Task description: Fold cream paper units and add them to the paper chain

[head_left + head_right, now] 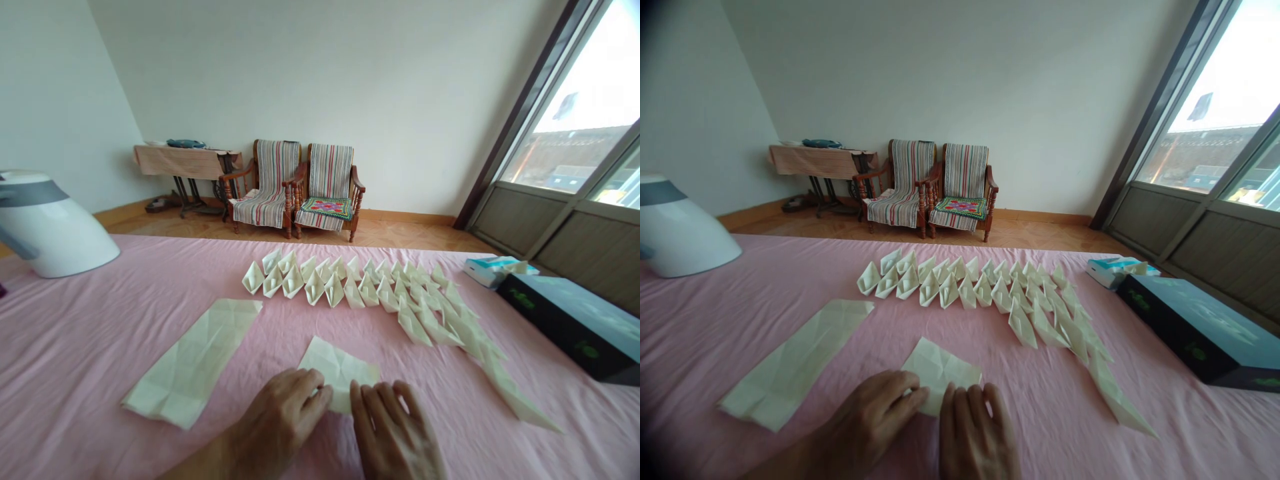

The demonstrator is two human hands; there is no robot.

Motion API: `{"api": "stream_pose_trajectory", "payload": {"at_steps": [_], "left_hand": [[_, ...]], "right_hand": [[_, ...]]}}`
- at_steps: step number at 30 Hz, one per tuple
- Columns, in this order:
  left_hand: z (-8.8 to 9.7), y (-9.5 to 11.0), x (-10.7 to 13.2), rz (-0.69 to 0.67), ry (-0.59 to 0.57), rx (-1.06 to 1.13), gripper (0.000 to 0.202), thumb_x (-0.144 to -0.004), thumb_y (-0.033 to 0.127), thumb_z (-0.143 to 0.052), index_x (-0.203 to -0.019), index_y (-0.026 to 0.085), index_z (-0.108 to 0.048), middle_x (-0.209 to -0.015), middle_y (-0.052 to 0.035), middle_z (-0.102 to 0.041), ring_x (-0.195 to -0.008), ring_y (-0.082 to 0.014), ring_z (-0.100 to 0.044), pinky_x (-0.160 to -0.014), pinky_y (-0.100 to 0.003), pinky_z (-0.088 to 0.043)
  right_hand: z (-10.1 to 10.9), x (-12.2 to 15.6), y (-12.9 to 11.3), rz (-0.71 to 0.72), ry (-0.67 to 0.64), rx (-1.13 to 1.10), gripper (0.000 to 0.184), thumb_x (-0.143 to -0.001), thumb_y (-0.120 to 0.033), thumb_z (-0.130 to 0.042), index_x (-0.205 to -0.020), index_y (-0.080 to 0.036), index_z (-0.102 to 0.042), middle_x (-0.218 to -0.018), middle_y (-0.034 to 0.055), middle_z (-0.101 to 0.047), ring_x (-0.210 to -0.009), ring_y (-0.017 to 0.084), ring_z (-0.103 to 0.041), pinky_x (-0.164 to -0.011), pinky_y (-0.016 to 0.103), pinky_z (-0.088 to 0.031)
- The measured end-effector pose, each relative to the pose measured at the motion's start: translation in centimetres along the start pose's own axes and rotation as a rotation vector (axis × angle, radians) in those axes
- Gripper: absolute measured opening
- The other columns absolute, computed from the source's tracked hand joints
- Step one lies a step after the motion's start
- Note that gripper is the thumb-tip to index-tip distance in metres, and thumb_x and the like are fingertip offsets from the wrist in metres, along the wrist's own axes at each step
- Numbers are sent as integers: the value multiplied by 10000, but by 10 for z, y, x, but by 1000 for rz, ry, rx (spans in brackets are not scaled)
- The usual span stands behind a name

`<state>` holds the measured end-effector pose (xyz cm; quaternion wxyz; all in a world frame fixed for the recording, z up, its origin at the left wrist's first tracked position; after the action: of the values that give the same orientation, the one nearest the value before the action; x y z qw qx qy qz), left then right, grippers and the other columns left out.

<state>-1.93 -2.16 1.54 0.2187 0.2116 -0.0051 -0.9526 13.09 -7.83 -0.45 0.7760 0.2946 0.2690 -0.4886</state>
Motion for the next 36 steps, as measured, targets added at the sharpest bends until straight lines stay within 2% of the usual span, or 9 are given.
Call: {"api": "stream_pose_trajectory", "payload": {"at_steps": [4,7,11,15,21,24,28,32,36], "left_hand": [[5,3,-7,-105,144,-93,288,-1003,103,-304,-965,144,-586,-799,-39,-609,-717,-174,-597,-747,-335,-530],[4,-5,-10,-83,184,-64,296,-1006,108,-301,-981,139,-595,-849,-58,-634,-769,-182,-610,-787,-354,-526],[-4,-18,-11,4,131,104,245,-1007,131,-341,-998,154,-585,-946,-60,-651,-820,-185,-609,-774,-328,-521],[-3,-24,-10,36,48,173,176,-969,93,-434,-965,168,-593,-1098,-66,-617,-953,-208,-586,-856,-348,-488],[2,-21,-5,20,-144,251,154,-930,60,-501,-894,170,-603,-910,-35,-607,-855,-199,-523,-781,-312,-449],[-1,-22,-3,25,-138,305,198,-908,14,-500,-868,171,-614,-853,-22,-623,-824,-189,-518,-753,-292,-427],[-5,-31,-3,141,-55,465,237,-860,-31,-528,-881,173,-646,-817,-16,-637,-821,-166,-550,-722,-250,-418],[-9,-39,-4,285,-71,601,142,-870,60,-604,-836,180,-671,-805,-9,-631,-813,-146,-576,-714,-222,-424],[-11,-42,-6,369,-101,630,126,-896,157,-614,-782,181,-663,-778,4,-623,-782,-137,-581,-696,-215,-414]], "right_hand": [[11,-4,-4,33,136,-88,324,-870,-31,-393,-1017,-172,-646,-737,13,-699,-681,166,-642,-801,349,-419],[15,-5,8,-11,98,-177,320,-870,-55,-398,-1044,-171,-641,-825,19,-717,-734,172,-646,-770,334,-415],[15,-1,29,-77,-29,-290,267,-896,-196,-467,-1103,-195,-635,-1012,56,-706,-874,215,-638,-758,332,-436],[5,1,34,-84,-52,-429,238,-953,-242,-420,-1027,-210,-644,-942,46,-699,-786,192,-621,-703,318,-420],[-10,-6,29,-57,-102,-544,233,-964,-190,-403,-968,-225,-634,-854,3,-690,-720,170,-595,-709,326,-363],[-17,-8,29,-66,-145,-561,199,-902,-183,-476,-1027,-227,-624,-812,6,-685,-698,178,-595,-701,328,-356],[-33,-2,34,-213,-226,-632,238,-843,-195,-558,-1071,-236,-617,-786,-2,-680,-708,183,-607,-681,313,-359],[-46,7,38,-275,-271,-718,284,-855,-234,-592,-1139,-250,-599,-841,-13,-690,-756,174,-621,-719,306,-383],[-49,10,39,-356,-285,-747,271,-866,-225,-575,-1129,-270,-627,-834,-18,-693,-761,168,-618,-707,293,-397]]}}
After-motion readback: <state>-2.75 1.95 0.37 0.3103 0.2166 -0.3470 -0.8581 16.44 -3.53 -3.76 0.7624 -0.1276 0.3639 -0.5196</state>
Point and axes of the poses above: each hand's wrist, its own x-axis away from the middle knuckle, its own z-axis out of the back of the hand, y = z × x, the point moved 4 cm from there along -x, towards the middle knuckle
